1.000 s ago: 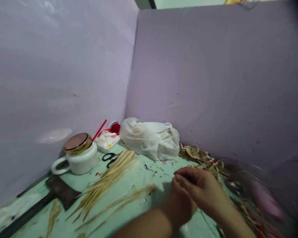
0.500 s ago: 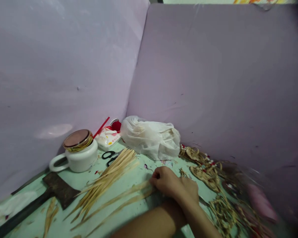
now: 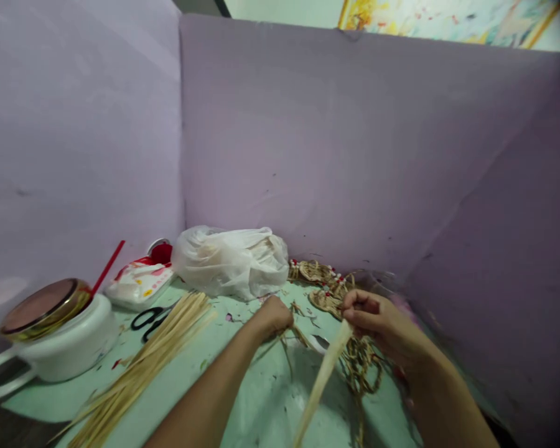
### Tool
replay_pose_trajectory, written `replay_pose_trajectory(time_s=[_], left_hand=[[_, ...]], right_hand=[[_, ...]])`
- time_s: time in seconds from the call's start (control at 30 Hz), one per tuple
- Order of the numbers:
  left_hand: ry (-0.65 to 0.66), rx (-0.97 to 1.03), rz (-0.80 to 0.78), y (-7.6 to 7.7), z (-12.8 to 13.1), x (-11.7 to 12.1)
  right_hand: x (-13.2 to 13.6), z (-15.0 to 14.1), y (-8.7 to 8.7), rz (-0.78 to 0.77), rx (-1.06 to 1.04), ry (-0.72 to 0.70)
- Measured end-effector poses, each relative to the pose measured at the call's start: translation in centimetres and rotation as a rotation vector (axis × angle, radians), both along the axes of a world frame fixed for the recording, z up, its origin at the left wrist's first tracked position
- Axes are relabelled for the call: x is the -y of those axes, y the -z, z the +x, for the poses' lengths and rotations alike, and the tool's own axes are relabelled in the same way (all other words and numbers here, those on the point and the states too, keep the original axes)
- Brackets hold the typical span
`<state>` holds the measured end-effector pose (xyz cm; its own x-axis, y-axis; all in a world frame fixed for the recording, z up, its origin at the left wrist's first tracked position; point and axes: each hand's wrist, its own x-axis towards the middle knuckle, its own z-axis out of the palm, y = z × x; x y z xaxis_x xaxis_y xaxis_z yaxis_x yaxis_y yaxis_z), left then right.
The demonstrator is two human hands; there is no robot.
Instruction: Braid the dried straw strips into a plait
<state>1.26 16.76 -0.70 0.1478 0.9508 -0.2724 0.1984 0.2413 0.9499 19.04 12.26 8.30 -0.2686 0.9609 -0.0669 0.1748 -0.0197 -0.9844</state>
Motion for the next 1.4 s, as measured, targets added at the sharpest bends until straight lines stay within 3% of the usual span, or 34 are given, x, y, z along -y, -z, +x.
replay_pose_trajectory(time_s=[0.1,0.17,0.23,0.3,0.5,0.7,0.9,1.07,1.23,1.33,1.4], left_hand=[[0.028,-0.128,0.002,-1.0,0.1,0.4],[0.056,-0.183,-0.008,-1.7,0.3,0.8],[0.081,-0.202,-0.008,-1.9,0.3,0.9],[0.106,-0.191,0.012,-1.8,0.2,0.8],[0.119,-0.139,-0.004,-1.3,0.0,0.4],[0.112,-0.165,-0.014,-1.4,-0.1,0.4],[0.109,-0.187,-0.037,-1.6,-0.1,0.5],[0.114,-0.151,-0.028,-1.0,-0.2,0.1],[0.122,-0.125,-0.049,-0.6,-0.4,-0.2],[0.138,-0.105,-0.039,-0.3,-0.6,-0.4],[0.154,-0.080,-0.051,-0.2,-0.8,-0.6]], right_hand=[[-1.1,1.1,1.7,-0.051,0.190,-0.121],[-2.0,0.8,3.3,-0.066,0.437,-0.131],[-2.7,-0.1,4.8,0.029,0.737,-0.122],[-3.1,-1.4,5.9,0.146,0.857,-0.074],[-3.7,-3.5,7.2,0.213,0.784,0.067],[-3.2,-2.6,6.1,0.141,0.931,0.141],[-1.6,-3.6,4.9,0.032,1.103,0.013],[-1.8,-2.8,4.7,0.083,0.989,0.013],[-2.2,-2.2,4.0,0.274,0.858,0.211],[-2.4,-3.1,5.1,0.370,0.850,0.261],[-2.7,-4.0,6.4,0.349,0.845,0.239]])
